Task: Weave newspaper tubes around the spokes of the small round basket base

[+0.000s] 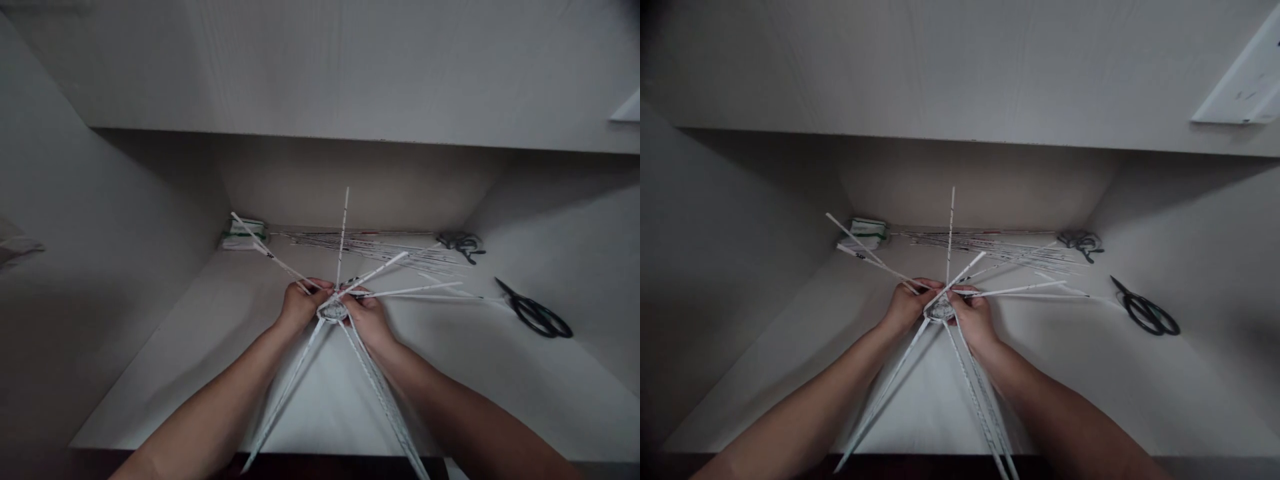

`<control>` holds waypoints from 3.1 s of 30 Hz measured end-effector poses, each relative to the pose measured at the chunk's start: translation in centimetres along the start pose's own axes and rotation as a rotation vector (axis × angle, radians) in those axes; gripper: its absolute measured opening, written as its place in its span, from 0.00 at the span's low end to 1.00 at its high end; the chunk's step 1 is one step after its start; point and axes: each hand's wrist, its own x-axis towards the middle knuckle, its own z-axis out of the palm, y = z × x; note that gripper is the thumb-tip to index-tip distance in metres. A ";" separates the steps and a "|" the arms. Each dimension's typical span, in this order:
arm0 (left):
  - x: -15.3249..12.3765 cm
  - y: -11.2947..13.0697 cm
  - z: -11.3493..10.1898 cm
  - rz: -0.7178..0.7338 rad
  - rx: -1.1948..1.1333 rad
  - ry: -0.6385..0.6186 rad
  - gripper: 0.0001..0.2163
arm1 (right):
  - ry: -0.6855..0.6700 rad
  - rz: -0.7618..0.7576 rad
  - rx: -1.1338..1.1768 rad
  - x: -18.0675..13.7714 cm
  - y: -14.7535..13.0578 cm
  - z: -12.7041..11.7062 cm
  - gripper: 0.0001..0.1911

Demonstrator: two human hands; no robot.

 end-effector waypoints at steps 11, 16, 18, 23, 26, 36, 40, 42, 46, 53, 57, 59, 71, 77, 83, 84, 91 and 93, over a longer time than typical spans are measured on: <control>0.2 -0.9 -0.1 0.009 0.003 -0.060 0.11 | 0.002 -0.036 0.017 0.2 -0.1 0.0 0.16; -0.1 -0.4 0.0 0.031 0.034 -0.064 0.09 | -0.016 0.030 0.081 0.2 -0.4 0.2 0.13; -0.1 -0.3 0.1 0.025 0.022 -0.067 0.09 | -0.033 0.072 0.088 0.1 -0.5 0.2 0.14; 0.0 -0.3 0.1 -0.003 -0.028 -0.062 0.09 | -0.039 0.051 0.123 0.1 -0.2 0.3 0.15; -0.1 0.4 -0.2 -0.089 -0.069 -0.108 0.12 | -0.056 0.010 0.153 0.5 -0.1 0.2 0.15; 0.0 2.2 -1.6 -0.352 -0.408 -0.314 0.20 | -0.178 0.144 -0.008 4.2 -2.2 -3.4 0.14; 0.2 0.9 -1.2 -0.342 -0.266 -0.245 0.17 | -0.271 0.124 -0.007 4.0 -1.8 -3.3 0.15; 0.4 0.4 -1.2 -0.332 -0.214 -0.238 0.18 | -0.289 0.099 -0.012 3.7 -1.6 -3.1 0.15; 0.5 0.3 -1.3 -0.363 -0.214 -0.278 0.16 | -0.252 0.087 -0.037 3.1 -1.8 -2.8 0.15; 0.4 0.8 -1.1 -0.367 -0.191 -0.223 0.16 | -0.315 0.138 -0.022 3.3 -1.6 -2.8 0.14; 0.3 0.1 -0.8 -0.317 -0.135 -0.207 0.20 | -0.360 0.172 -0.045 3.4 -1.2 -2.8 0.14; 0.4 -0.3 -0.7 -0.269 -0.124 -0.217 0.20 | -0.372 0.171 -0.054 3.2 -1.0 -2.6 0.14; 1.1 -1.7 -0.8 -0.172 -0.064 -0.328 0.22 | -0.439 0.091 -0.060 2.0 -1.1 -1.9 0.15; 1.0 -1.2 -0.6 -0.213 -0.057 -0.251 0.22 | -0.347 0.106 -0.095 2.2 -1.2 -2.1 0.17; 0.7 -0.8 -0.7 -0.184 -0.074 -0.242 0.19 | -0.287 0.121 -0.224 2.0 -1.3 -2.2 0.20; 0.7 -0.8 -0.8 -0.181 -0.081 -0.240 0.19 | -0.290 0.128 -0.235 2.0 -1.4 -2.2 0.20; 0.9 -0.5 -1.0 -0.155 -0.062 -0.199 0.18 | -0.240 0.036 -0.300 1.9 -2.1 -2.1 0.16; 0.9 -0.5 -1.1 -0.163 -0.063 -0.225 0.18 | -0.225 -0.018 -0.331 1.8 -2.1 -2.0 0.14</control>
